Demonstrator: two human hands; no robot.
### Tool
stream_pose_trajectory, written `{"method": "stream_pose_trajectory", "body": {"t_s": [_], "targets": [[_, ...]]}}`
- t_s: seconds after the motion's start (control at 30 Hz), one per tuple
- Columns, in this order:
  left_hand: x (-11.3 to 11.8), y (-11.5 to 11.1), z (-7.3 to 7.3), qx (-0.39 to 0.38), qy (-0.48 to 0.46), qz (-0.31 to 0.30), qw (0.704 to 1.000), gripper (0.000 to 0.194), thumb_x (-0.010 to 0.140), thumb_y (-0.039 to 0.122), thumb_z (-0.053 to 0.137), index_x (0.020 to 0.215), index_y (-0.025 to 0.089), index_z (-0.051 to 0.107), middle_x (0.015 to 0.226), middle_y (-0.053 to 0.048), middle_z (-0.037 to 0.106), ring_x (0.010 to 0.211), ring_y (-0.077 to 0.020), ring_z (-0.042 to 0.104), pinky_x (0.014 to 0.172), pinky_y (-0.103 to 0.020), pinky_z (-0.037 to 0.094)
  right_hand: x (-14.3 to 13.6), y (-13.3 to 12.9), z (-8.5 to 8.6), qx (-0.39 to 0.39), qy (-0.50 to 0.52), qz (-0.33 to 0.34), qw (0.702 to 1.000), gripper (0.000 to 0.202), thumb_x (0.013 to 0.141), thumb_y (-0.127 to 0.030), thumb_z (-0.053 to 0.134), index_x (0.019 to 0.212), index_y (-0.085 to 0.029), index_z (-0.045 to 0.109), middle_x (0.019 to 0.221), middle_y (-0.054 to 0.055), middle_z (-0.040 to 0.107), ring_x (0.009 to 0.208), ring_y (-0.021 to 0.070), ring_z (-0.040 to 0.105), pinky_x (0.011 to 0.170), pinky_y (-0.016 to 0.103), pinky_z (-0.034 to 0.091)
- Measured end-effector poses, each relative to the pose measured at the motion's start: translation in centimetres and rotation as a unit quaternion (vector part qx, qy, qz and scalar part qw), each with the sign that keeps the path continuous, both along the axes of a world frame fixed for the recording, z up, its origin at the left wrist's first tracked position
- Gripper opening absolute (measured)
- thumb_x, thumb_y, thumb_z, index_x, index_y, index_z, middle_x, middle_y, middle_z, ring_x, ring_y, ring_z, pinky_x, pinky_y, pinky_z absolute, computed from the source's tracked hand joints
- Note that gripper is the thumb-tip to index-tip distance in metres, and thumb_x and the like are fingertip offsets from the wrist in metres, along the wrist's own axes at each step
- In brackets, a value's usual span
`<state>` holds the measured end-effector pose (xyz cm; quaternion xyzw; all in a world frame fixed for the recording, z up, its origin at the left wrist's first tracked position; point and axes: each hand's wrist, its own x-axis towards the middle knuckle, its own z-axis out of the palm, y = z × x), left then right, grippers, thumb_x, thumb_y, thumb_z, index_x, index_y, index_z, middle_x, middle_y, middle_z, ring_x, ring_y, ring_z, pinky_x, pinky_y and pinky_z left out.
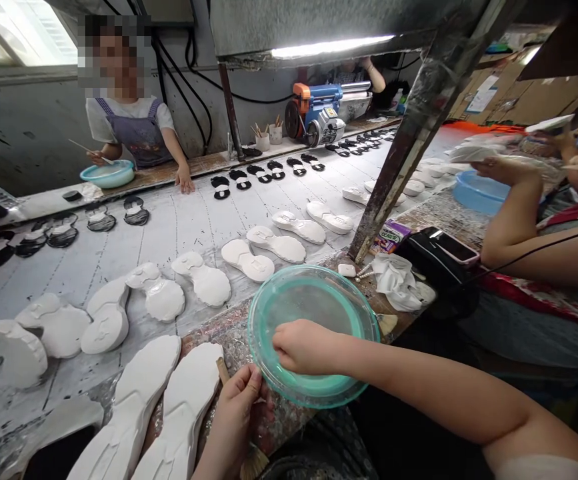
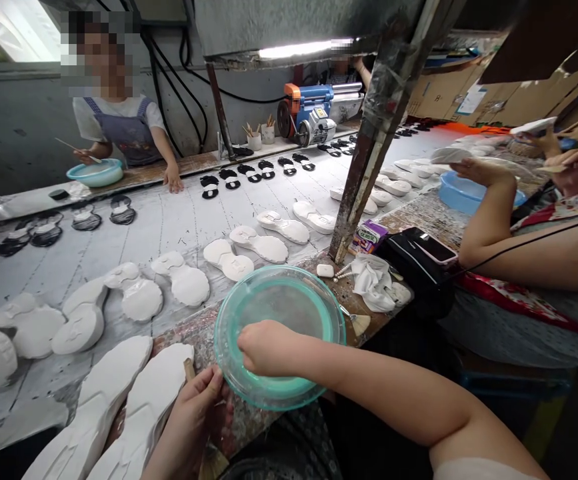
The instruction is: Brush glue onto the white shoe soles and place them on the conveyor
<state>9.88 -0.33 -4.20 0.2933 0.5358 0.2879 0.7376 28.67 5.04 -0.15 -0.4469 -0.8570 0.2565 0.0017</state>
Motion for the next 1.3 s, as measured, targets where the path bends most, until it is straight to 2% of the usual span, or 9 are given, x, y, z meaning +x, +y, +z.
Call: {"method": "stream_pose_trajectory", "body": {"t_s": [0.13, 0.27, 0.37, 0.5, 0.57, 0.7, 0.93, 1.13, 1.3], "targets": [[0.2, 0.0, 0.1, -0.003, -0.004, -0.014, 1.0, 0.049, 0.07, 0.062, 0.075, 0.074, 0.02, 0.05, 0.055, 0.002, 0.06, 0.041, -0.0111, 0.052, 0.037, -0.019, 0.029, 1.4, 0.2, 0.2, -0.001, 0.028, -0.053, 0.998, 0.015, 0.089, -0.012, 0.056, 0.09, -0.01, 0.071, 0.092, 0.01, 0.07, 0.082, 0.0208, 0.064, 0.068, 0.027, 0.041], [0.3, 0.0, 0.1, -0.003, -0.004, -0.008, 1.0, 0.049, 0.07, 0.062, 0.075, 0.073, 0.02, 0.05, 0.054, 0.002, 0.059, 0.04, -0.0108, 0.051, 0.037, -0.019, 0.029, 2.1, 0.1, 0.3, -0.037, 0.07, -0.056, 0.995, 0.014, 0.09, -0.013, 0.06, 0.091, -0.014, 0.074, 0.092, 0.006, 0.072, 0.087, 0.018, 0.066, 0.073, 0.023, 0.045], [0.4, 0.0, 0.1, -0.002, -0.004, -0.009, 1.0, 0.048, 0.071, 0.062, 0.074, 0.073, 0.02, 0.05, 0.054, 0.002, 0.059, 0.04, -0.0104, 0.051, 0.038, -0.018, 0.029, 3.0, 0.1, 0.2, -0.065, 0.088, -0.061, 0.992, 0.016, 0.092, -0.014, 0.062, 0.099, -0.017, 0.075, 0.096, 0.003, 0.074, 0.089, 0.0155, 0.069, 0.076, 0.02, 0.048], [0.6, -0.1, 0.0, -0.001, -0.005, -0.012, 1.0, 0.05, 0.068, 0.063, 0.075, 0.072, 0.02, 0.05, 0.054, 0.001, 0.06, 0.041, -0.0111, 0.052, 0.038, -0.019, 0.031, 4.8, -0.7, 0.5, -0.05, 0.081, -0.079, 0.992, 0.024, 0.094, -0.011, 0.056, 0.112, -0.015, 0.072, 0.105, 0.007, 0.072, 0.095, 0.0183, 0.067, 0.082, 0.024, 0.049], [0.8, -0.1, 0.0, -0.003, 0.0, -0.008, 1.0, 0.051, 0.066, 0.064, 0.076, 0.072, 0.02, 0.051, 0.054, 0.001, 0.06, 0.041, -0.0112, 0.052, 0.038, -0.019, 0.031, 5.3, -1.5, 0.9, -0.045, 0.072, -0.047, 0.995, 0.024, 0.09, -0.01, 0.06, 0.11, -0.016, 0.073, 0.103, 0.007, 0.071, 0.092, 0.0183, 0.067, 0.08, 0.024, 0.048], [0.9, -0.1, 0.1, -0.004, -0.001, -0.008, 1.0, 0.051, 0.066, 0.065, 0.076, 0.071, 0.02, 0.051, 0.053, 0.001, 0.06, 0.04, -0.0105, 0.051, 0.038, -0.018, 0.032, 4.8, -3.1, 1.3, -0.049, 0.05, 0.066, 0.995, 0.03, 0.084, -0.008, 0.063, 0.106, -0.024, 0.075, 0.094, 0.001, 0.07, 0.079, 0.0155, 0.065, 0.068, 0.024, 0.043], [0.7, -0.2, -0.9, -0.003, 0.007, -0.001, 1.0, 0.054, 0.065, 0.067, 0.075, 0.069, 0.02, 0.05, 0.052, 0.001, 0.059, 0.038, -0.0103, 0.049, 0.038, -0.02, 0.034, 4.3, -3.1, 0.7, -0.02, 0.018, 0.142, 0.989, 0.017, 0.084, -0.009, 0.061, 0.088, -0.018, 0.075, 0.084, 0.002, 0.068, 0.071, 0.0156, 0.06, 0.058, 0.028, 0.034], [0.6, -0.2, -2.1, -0.002, 0.002, 0.003, 1.0, 0.053, 0.064, 0.066, 0.076, 0.068, 0.02, 0.05, 0.051, 0.001, 0.058, 0.037, -0.01, 0.047, 0.038, -0.021, 0.035, 6.6, -2.2, 1.2, -0.013, 0.038, 0.091, 0.995, 0.019, 0.085, -0.006, 0.058, 0.093, -0.018, 0.071, 0.091, 0.002, 0.067, 0.079, 0.0152, 0.062, 0.068, 0.024, 0.041], [0.5, -0.2, -1.6, -0.01, 0.005, 0.004, 1.0, 0.054, 0.062, 0.066, 0.077, 0.069, 0.02, 0.051, 0.055, 0.003, 0.057, 0.037, -0.0099, 0.048, 0.037, -0.02, 0.033, 7.7, -1.4, 0.7, -0.01, 0.056, 0.037, 0.998, 0.019, 0.083, -0.004, 0.06, 0.092, -0.017, 0.071, 0.093, 0.003, 0.066, 0.079, 0.0153, 0.062, 0.07, 0.023, 0.043]]}}
